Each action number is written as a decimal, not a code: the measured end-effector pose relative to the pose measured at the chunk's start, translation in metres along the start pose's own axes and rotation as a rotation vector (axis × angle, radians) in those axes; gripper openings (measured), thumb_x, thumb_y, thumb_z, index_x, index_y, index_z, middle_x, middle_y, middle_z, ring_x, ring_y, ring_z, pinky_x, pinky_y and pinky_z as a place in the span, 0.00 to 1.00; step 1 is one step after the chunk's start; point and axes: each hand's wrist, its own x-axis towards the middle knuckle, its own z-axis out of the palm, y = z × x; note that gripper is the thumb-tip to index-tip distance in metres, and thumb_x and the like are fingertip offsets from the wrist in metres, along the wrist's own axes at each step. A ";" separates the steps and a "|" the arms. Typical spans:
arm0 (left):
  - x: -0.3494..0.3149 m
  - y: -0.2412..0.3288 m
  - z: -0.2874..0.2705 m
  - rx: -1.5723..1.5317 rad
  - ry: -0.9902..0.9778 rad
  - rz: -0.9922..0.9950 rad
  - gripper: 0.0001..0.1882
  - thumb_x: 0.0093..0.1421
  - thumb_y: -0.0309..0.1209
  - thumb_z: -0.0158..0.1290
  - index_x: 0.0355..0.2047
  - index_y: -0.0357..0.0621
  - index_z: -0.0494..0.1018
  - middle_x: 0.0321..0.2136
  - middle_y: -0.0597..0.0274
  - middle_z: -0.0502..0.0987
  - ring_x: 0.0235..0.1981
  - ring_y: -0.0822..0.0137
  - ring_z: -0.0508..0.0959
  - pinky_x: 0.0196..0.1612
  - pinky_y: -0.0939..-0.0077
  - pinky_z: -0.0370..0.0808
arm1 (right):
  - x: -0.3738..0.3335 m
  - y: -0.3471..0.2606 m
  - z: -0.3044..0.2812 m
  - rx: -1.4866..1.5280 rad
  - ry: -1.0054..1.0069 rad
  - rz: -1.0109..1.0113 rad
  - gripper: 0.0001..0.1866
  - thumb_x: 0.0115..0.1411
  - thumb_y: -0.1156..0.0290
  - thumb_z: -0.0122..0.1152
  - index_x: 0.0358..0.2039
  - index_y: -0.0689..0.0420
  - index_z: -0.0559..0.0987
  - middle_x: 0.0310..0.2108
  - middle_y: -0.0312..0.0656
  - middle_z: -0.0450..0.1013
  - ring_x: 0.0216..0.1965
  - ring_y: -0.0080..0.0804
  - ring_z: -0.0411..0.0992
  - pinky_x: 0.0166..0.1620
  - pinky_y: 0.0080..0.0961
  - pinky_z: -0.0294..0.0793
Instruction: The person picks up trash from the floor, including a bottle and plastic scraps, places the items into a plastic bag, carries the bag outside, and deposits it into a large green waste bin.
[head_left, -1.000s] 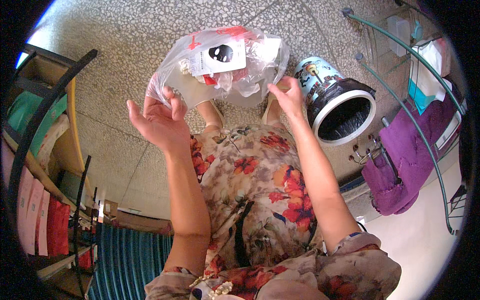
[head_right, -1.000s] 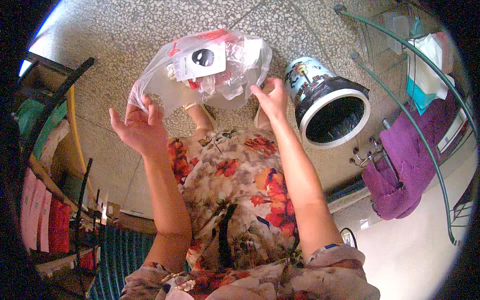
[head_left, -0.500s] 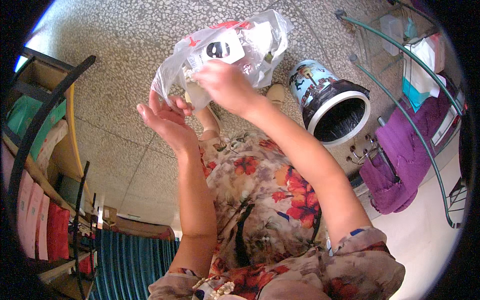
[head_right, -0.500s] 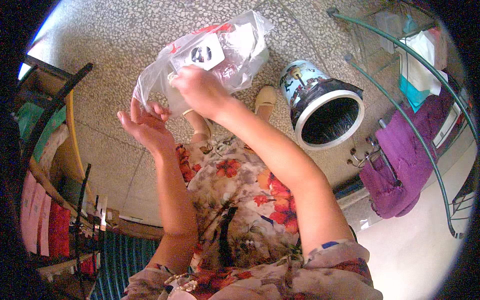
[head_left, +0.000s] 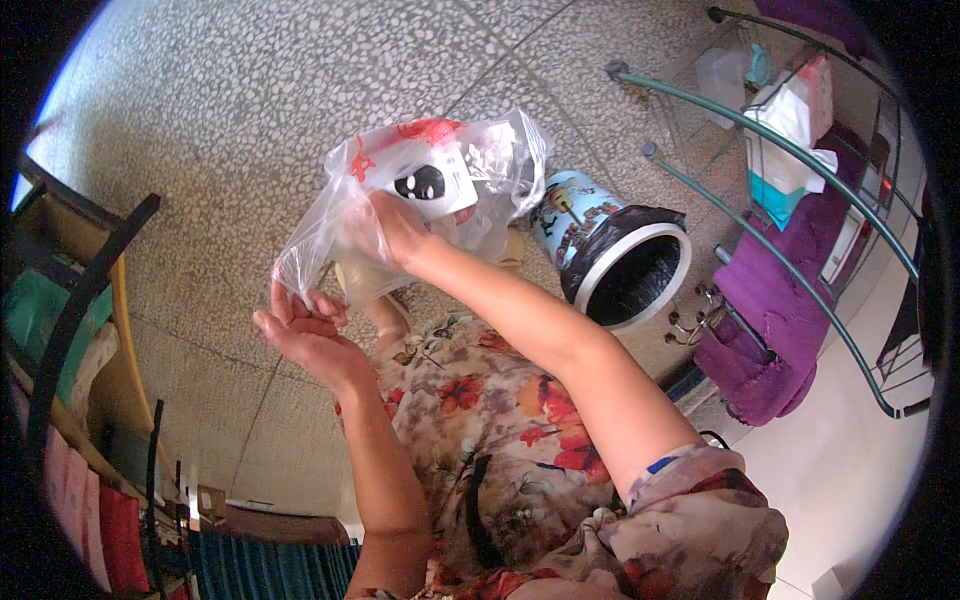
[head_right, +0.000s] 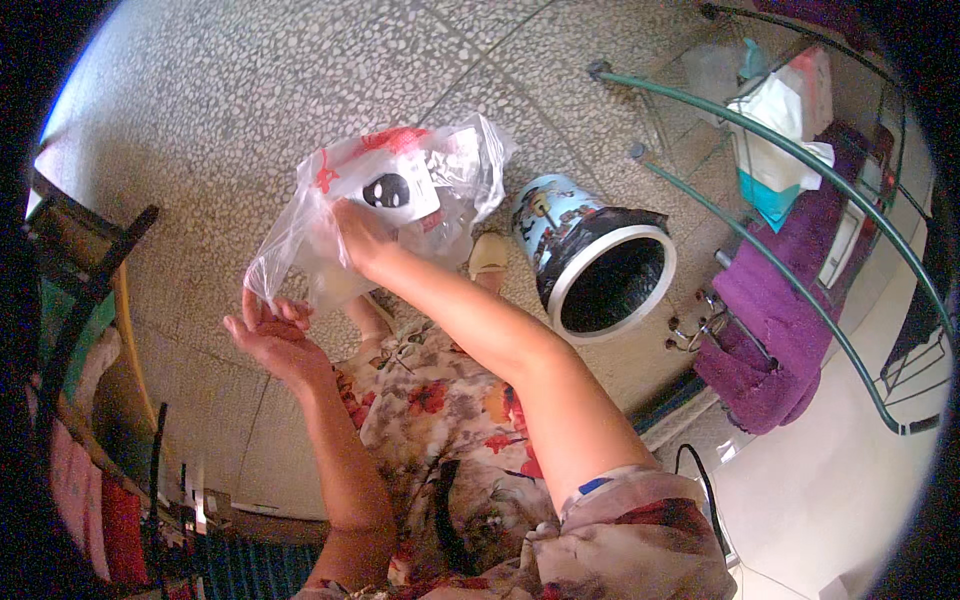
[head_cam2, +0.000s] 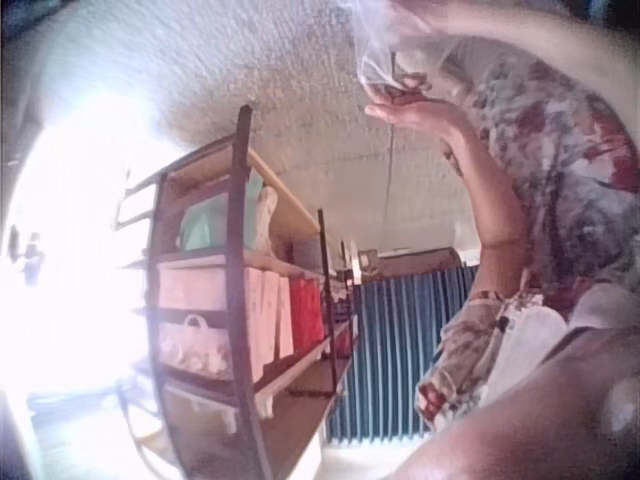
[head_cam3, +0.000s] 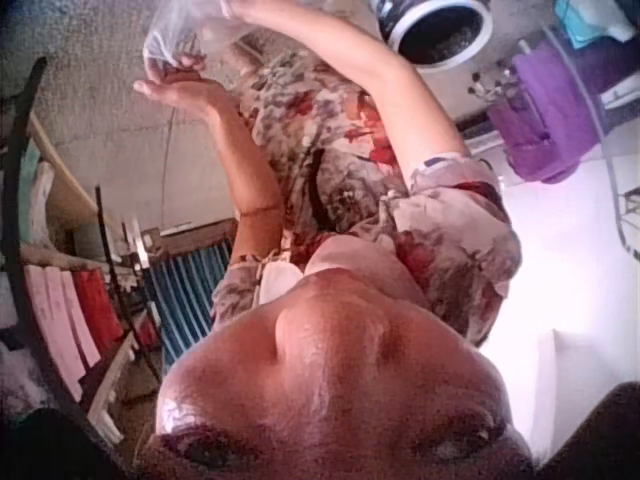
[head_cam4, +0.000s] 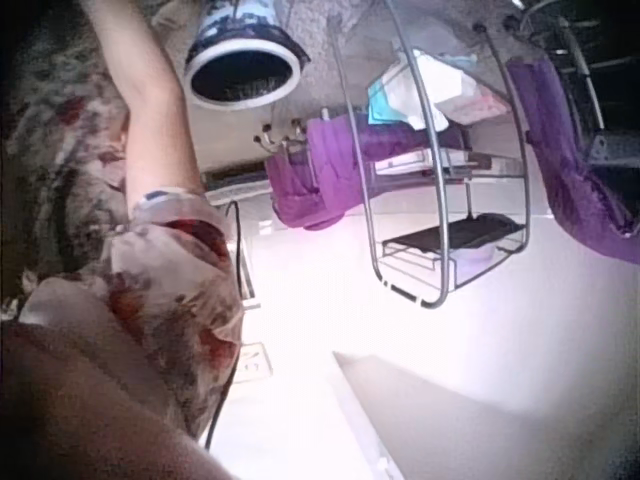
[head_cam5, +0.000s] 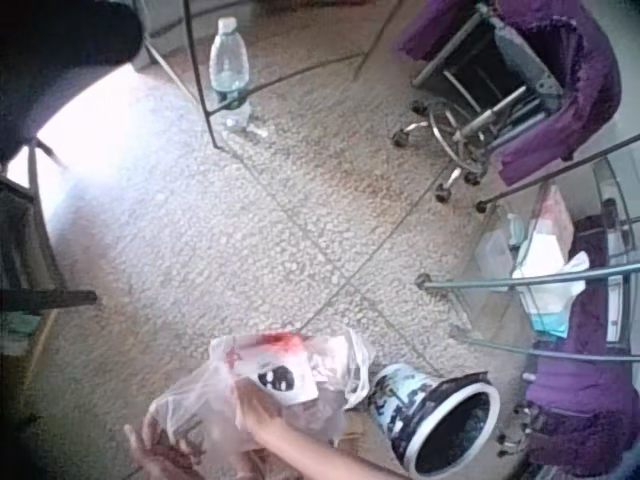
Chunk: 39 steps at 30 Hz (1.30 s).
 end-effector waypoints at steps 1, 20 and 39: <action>-0.001 -0.003 0.004 -0.009 0.000 -0.018 0.37 0.63 0.59 0.29 0.50 0.35 0.67 0.13 0.69 0.62 0.15 0.76 0.61 0.18 0.81 0.61 | -0.006 -0.004 -0.012 -0.092 0.001 0.012 0.16 0.56 0.60 0.47 0.32 0.60 0.77 0.29 0.55 0.75 0.33 0.51 0.74 0.37 0.41 0.72; 0.003 0.004 0.011 -0.238 0.102 0.037 0.31 0.66 0.53 0.29 0.50 0.40 0.69 0.11 0.74 0.58 0.12 0.79 0.54 0.18 0.83 0.58 | -0.001 0.026 -0.006 -0.029 0.151 -0.122 0.05 0.47 0.74 0.63 0.27 0.56 0.82 0.30 0.43 0.75 0.35 0.38 0.74 0.36 0.31 0.75; 0.003 0.005 0.022 -0.099 0.069 0.023 0.29 0.67 0.49 0.30 0.52 0.40 0.69 0.11 0.76 0.52 0.13 0.80 0.50 0.21 0.83 0.56 | -0.093 0.050 -0.239 0.934 0.641 0.078 0.05 0.59 0.77 0.55 0.36 0.62 0.74 0.31 0.41 0.75 0.31 0.30 0.76 0.37 0.23 0.76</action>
